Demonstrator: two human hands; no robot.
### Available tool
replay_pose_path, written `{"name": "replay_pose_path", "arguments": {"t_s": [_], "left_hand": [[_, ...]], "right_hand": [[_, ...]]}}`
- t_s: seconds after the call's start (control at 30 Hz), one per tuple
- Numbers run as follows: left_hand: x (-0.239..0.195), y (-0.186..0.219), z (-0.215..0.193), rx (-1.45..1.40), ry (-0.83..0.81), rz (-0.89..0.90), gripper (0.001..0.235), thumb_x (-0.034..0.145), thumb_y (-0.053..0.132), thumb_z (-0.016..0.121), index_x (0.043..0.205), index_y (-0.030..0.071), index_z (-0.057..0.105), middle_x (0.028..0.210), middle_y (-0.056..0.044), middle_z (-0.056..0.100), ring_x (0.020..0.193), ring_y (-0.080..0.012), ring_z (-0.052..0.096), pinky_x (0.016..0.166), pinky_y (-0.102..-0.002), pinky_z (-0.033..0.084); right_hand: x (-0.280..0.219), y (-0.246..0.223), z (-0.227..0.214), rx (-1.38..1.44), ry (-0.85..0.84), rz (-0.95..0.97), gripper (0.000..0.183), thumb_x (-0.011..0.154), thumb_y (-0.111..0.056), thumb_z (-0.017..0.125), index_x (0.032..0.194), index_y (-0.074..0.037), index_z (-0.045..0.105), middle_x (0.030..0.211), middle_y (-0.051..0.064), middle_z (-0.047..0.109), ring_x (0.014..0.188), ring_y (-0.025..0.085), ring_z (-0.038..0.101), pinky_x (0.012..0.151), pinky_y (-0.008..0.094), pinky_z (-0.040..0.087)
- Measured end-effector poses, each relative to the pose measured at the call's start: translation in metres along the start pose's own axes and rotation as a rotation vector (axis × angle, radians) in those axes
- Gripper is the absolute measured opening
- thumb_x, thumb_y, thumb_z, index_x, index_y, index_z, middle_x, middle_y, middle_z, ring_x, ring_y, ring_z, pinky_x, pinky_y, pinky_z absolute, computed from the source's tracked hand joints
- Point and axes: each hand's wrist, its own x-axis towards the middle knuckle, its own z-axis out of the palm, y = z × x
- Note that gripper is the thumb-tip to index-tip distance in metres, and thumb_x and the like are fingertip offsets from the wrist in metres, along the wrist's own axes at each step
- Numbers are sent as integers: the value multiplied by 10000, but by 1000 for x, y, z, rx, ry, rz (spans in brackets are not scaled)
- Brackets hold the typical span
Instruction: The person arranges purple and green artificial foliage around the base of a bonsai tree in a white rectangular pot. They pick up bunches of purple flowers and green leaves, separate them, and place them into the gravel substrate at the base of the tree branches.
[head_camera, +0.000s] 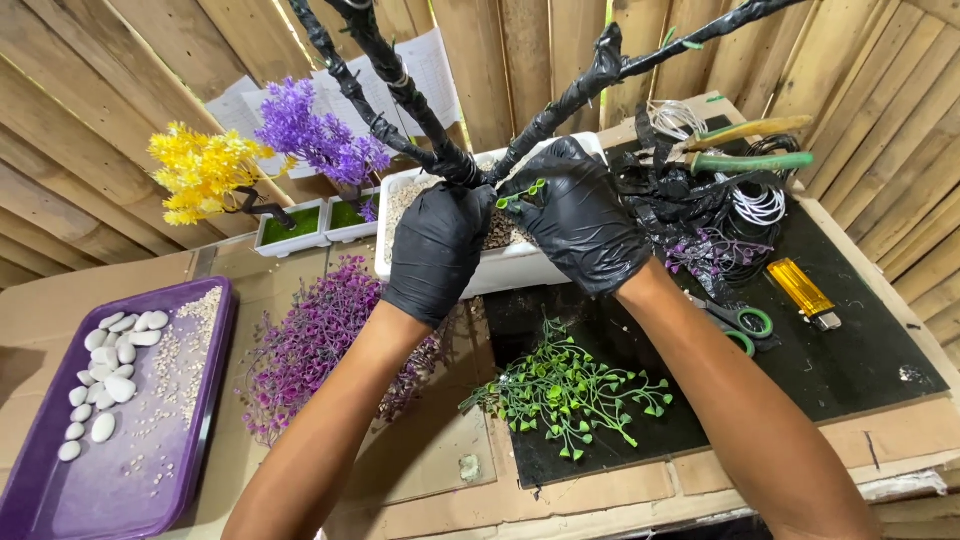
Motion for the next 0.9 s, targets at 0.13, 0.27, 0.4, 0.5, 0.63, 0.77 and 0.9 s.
{"name": "replay_pose_path", "arguments": {"t_s": [0.13, 0.27, 0.4, 0.5, 0.63, 0.77, 0.9], "left_hand": [[5, 5, -18, -108, 37, -11, 68, 958, 217, 643, 979, 163, 679, 765, -66, 617, 805, -349, 660, 706, -449, 571], [6, 6, -20, -91, 73, -50, 129, 967, 309, 652, 938, 184, 670, 716, -29, 614, 767, -309, 671, 750, -425, 565], [5, 3, -13, -84, 97, -52, 67, 926, 259, 689, 924, 195, 668, 695, -19, 611, 752, -295, 668, 751, -413, 556], [0, -1, -5, -151, 117, -52, 95, 931, 286, 733, 981, 212, 700, 745, 17, 639, 802, -264, 695, 778, -390, 560], [1, 7, -14, -131, 115, -46, 62, 979, 205, 676, 977, 150, 706, 762, -65, 648, 806, -331, 678, 763, -431, 558], [-6, 5, -7, -209, 112, -110, 78, 1000, 189, 662, 1018, 132, 712, 813, -84, 669, 850, -351, 683, 753, -449, 568], [2, 15, -16, -219, 115, -129, 116, 994, 181, 653, 964, 91, 719, 761, -149, 670, 803, -435, 660, 670, -494, 560]], "right_hand": [[-4, 0, 2, 31, -17, 16, 144, 870, -284, 787, 945, -165, 754, 997, 90, 711, 1077, 348, 665, 994, 446, 491], [-4, 9, 8, -59, -38, -4, 159, 861, -289, 785, 940, -162, 735, 970, 77, 695, 1077, 336, 650, 992, 457, 483], [-4, 8, 7, -29, -45, -22, 137, 882, -286, 758, 929, -164, 716, 970, 73, 711, 1090, 337, 659, 1024, 453, 475], [-4, 2, 4, -152, -51, 5, 119, 874, -299, 749, 895, -188, 714, 972, 36, 705, 1080, 313, 659, 1042, 479, 443], [0, 6, 3, -124, -61, 9, 88, 867, -293, 735, 850, -209, 718, 947, 27, 698, 1045, 313, 670, 997, 459, 481], [0, 1, 0, -66, -62, 18, 67, 878, -273, 718, 849, -212, 723, 947, 22, 704, 1037, 315, 677, 967, 453, 501], [-3, 22, 18, -121, -81, 0, 89, 836, -285, 750, 841, -198, 732, 959, 48, 693, 1077, 350, 645, 993, 513, 480]]}}
